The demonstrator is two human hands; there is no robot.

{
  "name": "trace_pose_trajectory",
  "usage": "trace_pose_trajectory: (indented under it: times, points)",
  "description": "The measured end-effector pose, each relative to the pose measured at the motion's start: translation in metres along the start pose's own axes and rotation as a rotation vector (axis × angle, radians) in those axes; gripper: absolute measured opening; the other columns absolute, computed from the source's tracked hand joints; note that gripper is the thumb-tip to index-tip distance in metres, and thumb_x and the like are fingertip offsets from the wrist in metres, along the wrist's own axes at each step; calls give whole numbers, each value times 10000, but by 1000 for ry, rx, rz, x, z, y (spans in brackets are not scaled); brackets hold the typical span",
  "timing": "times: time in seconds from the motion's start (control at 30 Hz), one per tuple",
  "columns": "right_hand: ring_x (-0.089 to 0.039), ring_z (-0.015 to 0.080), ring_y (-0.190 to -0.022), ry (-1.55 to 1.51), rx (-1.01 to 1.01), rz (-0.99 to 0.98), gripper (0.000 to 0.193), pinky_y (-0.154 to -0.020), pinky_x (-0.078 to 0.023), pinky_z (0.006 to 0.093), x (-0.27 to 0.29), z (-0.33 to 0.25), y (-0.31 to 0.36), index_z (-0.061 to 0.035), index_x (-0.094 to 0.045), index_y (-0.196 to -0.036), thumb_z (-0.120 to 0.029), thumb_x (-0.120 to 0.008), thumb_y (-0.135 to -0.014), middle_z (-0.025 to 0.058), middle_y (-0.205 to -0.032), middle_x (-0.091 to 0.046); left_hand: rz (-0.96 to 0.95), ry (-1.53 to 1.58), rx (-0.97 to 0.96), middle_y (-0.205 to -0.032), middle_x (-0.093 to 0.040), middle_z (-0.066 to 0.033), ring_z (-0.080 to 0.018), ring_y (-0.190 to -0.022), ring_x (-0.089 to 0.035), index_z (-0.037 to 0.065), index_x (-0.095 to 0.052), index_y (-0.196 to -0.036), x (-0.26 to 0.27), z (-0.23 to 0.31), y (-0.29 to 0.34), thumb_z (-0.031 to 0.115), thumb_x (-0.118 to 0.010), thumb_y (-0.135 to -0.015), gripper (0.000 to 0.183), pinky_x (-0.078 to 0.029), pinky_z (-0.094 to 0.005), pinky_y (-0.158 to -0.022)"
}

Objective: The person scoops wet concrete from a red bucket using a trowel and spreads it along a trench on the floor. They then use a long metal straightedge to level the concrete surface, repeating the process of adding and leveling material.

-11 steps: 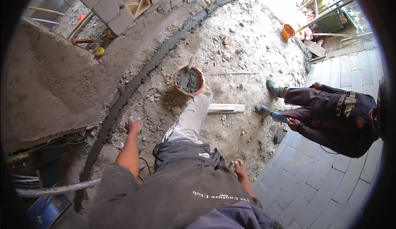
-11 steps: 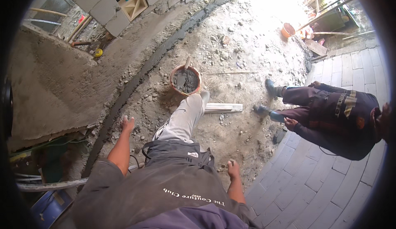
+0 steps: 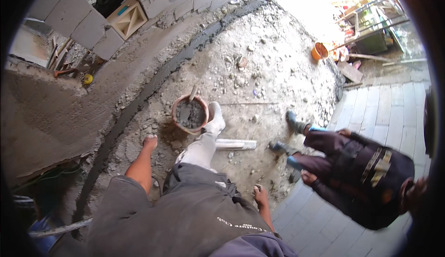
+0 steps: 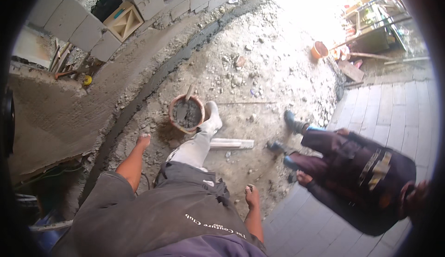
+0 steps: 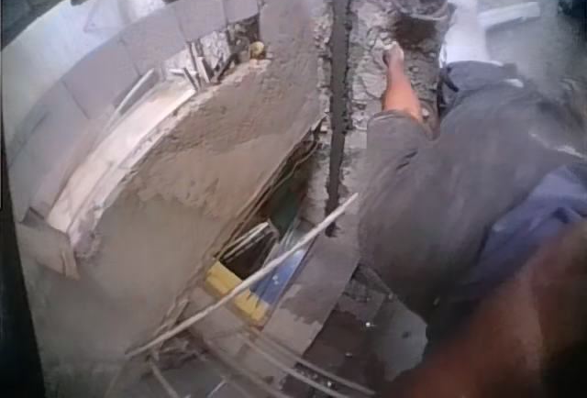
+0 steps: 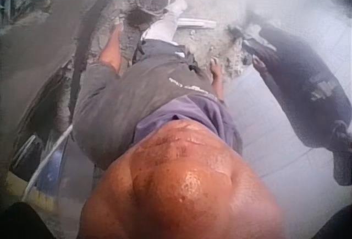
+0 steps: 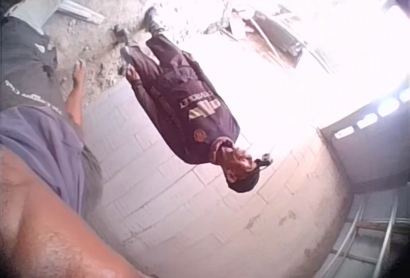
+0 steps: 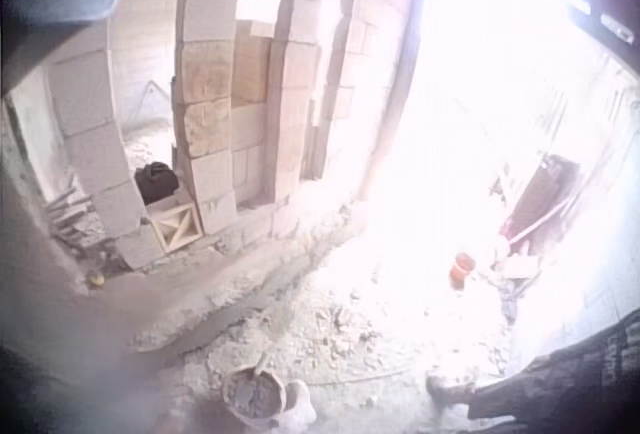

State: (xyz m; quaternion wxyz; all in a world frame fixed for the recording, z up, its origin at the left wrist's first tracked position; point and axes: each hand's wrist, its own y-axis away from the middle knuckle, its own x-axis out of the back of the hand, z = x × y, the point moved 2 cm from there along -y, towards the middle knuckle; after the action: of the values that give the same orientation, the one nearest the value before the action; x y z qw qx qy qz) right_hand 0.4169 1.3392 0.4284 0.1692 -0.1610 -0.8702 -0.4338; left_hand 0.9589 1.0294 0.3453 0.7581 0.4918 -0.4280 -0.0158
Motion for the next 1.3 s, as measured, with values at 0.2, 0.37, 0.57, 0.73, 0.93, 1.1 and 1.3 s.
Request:
trace_pose_trajectory:
  times: [0.2, 0.37, 0.57, 0.73, 0.93, 1.1, 1.3]
  points:
    - [-588, 147, -760, 179, 135, -82, 346, -612, -471, 303, 94, -155, -161, -24, -562, -1170, -283, -547, -941, 73, -953, -618, 49, 278, -85, -1047, -653, -169, -314, -1042, -601, 20, -600, -1138, 3, 155, 17, 402, -531, -899, 456, -458, -406, -896]
    - [-605, 161, -772, -135, 145, 24, 323, -624, -482, 301, 133, -306, -218, -60, -547, -1199, -270, -518, -956, 58, -966, -601, 14, 329, -191, -1029, -661, -152, -292, -982, -624, 50, -609, -1118, 49, 234, 32, 393, -533, -903, 412, -477, -379, -822]
    - [-607, 251, -857, 436, 201, -293, 290, -746, -491, 341, 148, -300, -287, -23, -561, -1167, -203, -500, -947, 126, -975, -605, 173, 587, -107, -1017, -632, -94, -223, -949, -592, 53, -586, -1125, 55, 242, 17, 408, -506, -939, 408, -461, -379, -820]
    - [-600, 237, -816, 897, 144, -678, 244, -688, -486, 352, 142, -370, -356, -73, -564, -1130, -213, -485, -946, 91, -948, -576, 316, 649, 158, -1055, -595, -113, -277, -1011, -568, 51, -531, -1145, -29, 138, 34, 397, -475, -944, 404, -439, -415, -861]
    - [-591, 221, -767, 1021, 135, -821, 196, -618, -480, 367, 108, -549, -504, -134, -567, -1086, -224, -466, -945, 48, -915, -542, 350, 1234, 772, -1092, -602, -65, -268, -984, -573, 109, -511, -1222, -79, 131, 142, 392, -505, -922, 413, -440, -464, -838]
    - [-595, 195, -758, 1059, 584, -583, 173, -582, -475, 377, -41, -790, -661, -175, -569, -1065, -236, -491, -923, 10, -911, -547, 251, 1743, 1043, -1279, -527, -98, -245, -1167, -489, 153, -452, -1312, -146, 188, 217, 443, -465, -939, 472, -349, -542, -961]
    - [-620, 179, -745, 1140, 1496, -645, 307, -687, -512, 326, -254, -990, -554, -62, -584, -1158, -262, -539, -930, 115, -931, -656, 180, 2026, 1110, -1388, -455, -110, -270, -1304, -378, 141, -411, -1350, -234, 255, 243, 551, -414, -936, 582, -291, -532, -1033]
